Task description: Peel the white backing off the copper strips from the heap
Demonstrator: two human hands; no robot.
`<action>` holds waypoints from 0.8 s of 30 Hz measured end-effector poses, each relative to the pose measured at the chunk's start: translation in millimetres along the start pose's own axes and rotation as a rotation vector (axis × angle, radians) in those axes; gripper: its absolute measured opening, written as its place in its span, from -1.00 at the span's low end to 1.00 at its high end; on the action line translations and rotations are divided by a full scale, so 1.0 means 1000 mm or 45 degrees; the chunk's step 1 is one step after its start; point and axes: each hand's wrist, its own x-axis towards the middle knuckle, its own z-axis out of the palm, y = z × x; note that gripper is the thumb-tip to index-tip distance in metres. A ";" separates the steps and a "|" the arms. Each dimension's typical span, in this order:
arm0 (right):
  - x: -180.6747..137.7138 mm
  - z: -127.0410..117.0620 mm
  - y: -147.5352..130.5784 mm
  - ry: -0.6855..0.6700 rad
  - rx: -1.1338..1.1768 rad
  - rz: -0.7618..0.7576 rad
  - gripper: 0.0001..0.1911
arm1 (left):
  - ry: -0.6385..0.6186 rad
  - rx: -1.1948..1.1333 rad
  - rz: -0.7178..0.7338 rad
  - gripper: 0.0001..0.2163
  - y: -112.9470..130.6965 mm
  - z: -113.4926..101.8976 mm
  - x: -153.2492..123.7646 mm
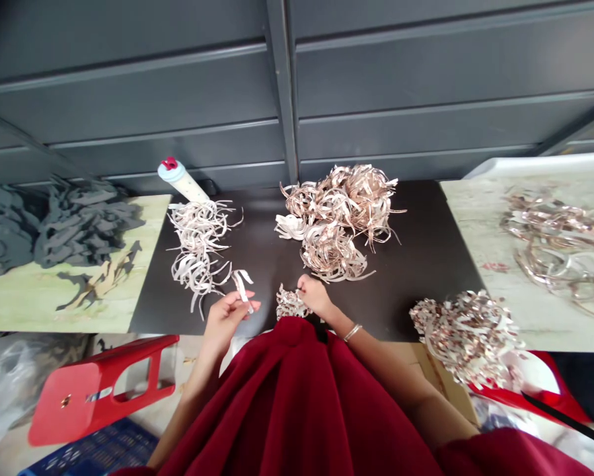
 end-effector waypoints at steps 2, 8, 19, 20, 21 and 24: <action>-0.002 0.012 0.000 -0.084 -0.141 -0.071 -0.90 | 0.030 0.063 0.061 -0.76 -0.001 0.002 0.000; -0.004 0.002 -0.010 -0.322 -0.369 -0.268 -0.88 | 0.064 0.045 0.172 -0.78 0.008 0.008 -0.006; -0.044 -0.050 -0.099 -0.166 0.484 -0.642 -0.77 | 0.037 -0.323 0.323 -0.85 0.026 0.028 -0.019; -0.049 -0.050 -0.104 -0.197 0.625 -0.652 -0.76 | 0.025 -0.341 0.336 -0.85 0.026 0.028 -0.020; -0.052 -0.050 -0.107 -0.219 0.714 -0.642 -0.73 | 0.008 -0.361 0.346 -0.84 0.027 0.028 -0.021; -0.056 -0.060 -0.113 -0.274 0.764 -0.606 -0.68 | -0.043 -0.420 0.379 -0.79 0.029 0.024 -0.024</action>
